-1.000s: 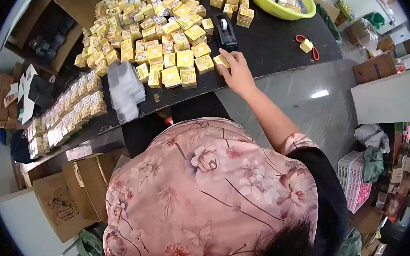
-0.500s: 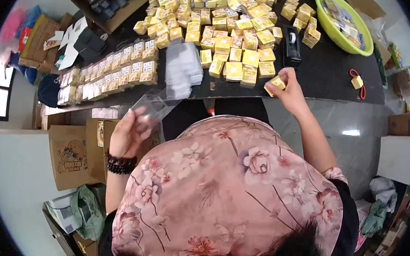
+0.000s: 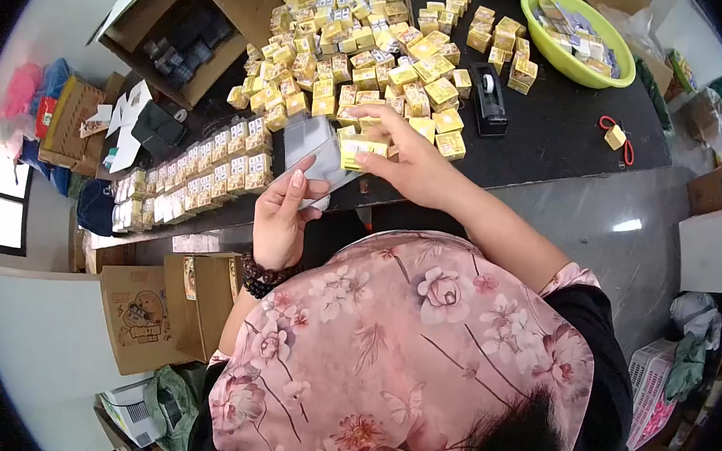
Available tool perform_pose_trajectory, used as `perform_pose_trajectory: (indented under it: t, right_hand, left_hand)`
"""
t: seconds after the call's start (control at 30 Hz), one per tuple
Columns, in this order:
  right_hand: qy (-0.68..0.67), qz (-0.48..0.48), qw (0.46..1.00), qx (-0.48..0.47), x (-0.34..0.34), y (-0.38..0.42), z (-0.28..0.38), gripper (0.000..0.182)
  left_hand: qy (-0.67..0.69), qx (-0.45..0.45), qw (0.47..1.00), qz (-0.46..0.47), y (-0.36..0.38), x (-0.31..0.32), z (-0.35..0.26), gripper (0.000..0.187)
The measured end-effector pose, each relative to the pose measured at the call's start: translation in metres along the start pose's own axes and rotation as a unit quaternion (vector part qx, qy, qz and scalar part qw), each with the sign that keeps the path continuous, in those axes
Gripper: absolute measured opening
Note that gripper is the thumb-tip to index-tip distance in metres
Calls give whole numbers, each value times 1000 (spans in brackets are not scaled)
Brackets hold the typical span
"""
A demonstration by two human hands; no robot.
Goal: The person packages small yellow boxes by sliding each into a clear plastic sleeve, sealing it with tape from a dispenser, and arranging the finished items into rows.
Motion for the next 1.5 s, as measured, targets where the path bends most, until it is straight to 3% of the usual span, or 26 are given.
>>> perform_pose_trajectory:
  t: [0.03,0.13,0.17,0.23,0.33,0.37,0.43,0.67,0.73,0.87,0.93,1.07,1.13,1.17,1.2,1.23,1.27,1.33,1.37,1.43,1.47,1.5]
  right_hand:
    - [205,4,976,-76,-9,0,3,47]
    - [237,-56,968,-68,-17,4,3,40]
    - [238,-59,967,-69,-15,4,0,40]
    - [-62,-151,982,-90,-7,5,-9,36]
    - [-177,-183,962,-102,2,5,-18,33]
    - [-178,-183,961,-102,3,7,-18,33]
    - [-46,-131,990,-24,3,10,-19,37]
    - [-34,-82,995,-45,7,14,-12,34]
    - [-145,-154,974,-79,8,10,-28,32]
    - [-135,-146,977,-78,15,8,-25,32]
    - [18,-116,991,-71,16,6,-16,32]
    - [-69,-104,989,-83,16,-3,-35,31]
    - [115,-152,975,-118,10,-2,-32,37]
    - [115,-153,974,-118,14,-2,-30,37]
    - [-69,-138,984,-92,20,-3,-31,42]
    - [-250,-119,959,-62,23,-4,-32,48]
    - [-250,-122,958,-63,22,-4,-33,48]
    - [-291,-130,946,-58,14,-6,-35,55]
    - [-257,-152,953,-40,6,-5,-33,54]
    - [-206,-121,970,-53,-5,-8,-34,53]
    - [-156,-91,982,-62,-3,-9,-33,51]
    - [-184,-66,980,-28,0,-6,-32,49]
  left_hand:
    - [-9,13,1000,-7,0,3,-1,42]
    - [-8,36,999,-13,-4,1,4,42]
    - [-8,37,999,-11,-5,2,4,42]
    - [-17,56,998,-11,-5,6,5,43]
    - [-31,59,998,-3,-3,10,1,42]
    - [-33,59,998,-4,-3,9,1,42]
    - [-41,96,994,-7,-2,9,-1,42]
    - [-80,149,986,5,-4,13,1,42]
    - [-112,155,981,41,-4,18,-4,43]
    - [-104,173,978,49,-5,22,-4,45]
    - [-85,186,978,43,-8,22,-2,47]
    - [-91,190,975,63,-14,19,7,46]
    - [-18,188,979,79,-19,18,18,47]
    - [-18,188,979,79,-20,19,20,47]
    - [30,177,979,95,-21,22,22,46]
    - [78,165,977,112,-21,24,22,46]
    - [77,164,977,115,-17,24,20,46]
    - [-46,137,967,212,-5,26,12,43]
    - [-161,179,934,265,-8,6,19,38]
    - [-174,-87,943,271,-3,-34,9,32]
    - [-196,-24,969,145,-6,-40,11,36]
    - [-158,98,977,106,-9,-29,8,43]
Point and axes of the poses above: each hand's wrist, its own y-axis away from the middle knuckle, its own x-axis out of the palm, z = x × y, the point moved 3 cm from there along -y, towards the middle knuckle, and after that the axes turned 4 degrees about -y, right-handed, at the moved point
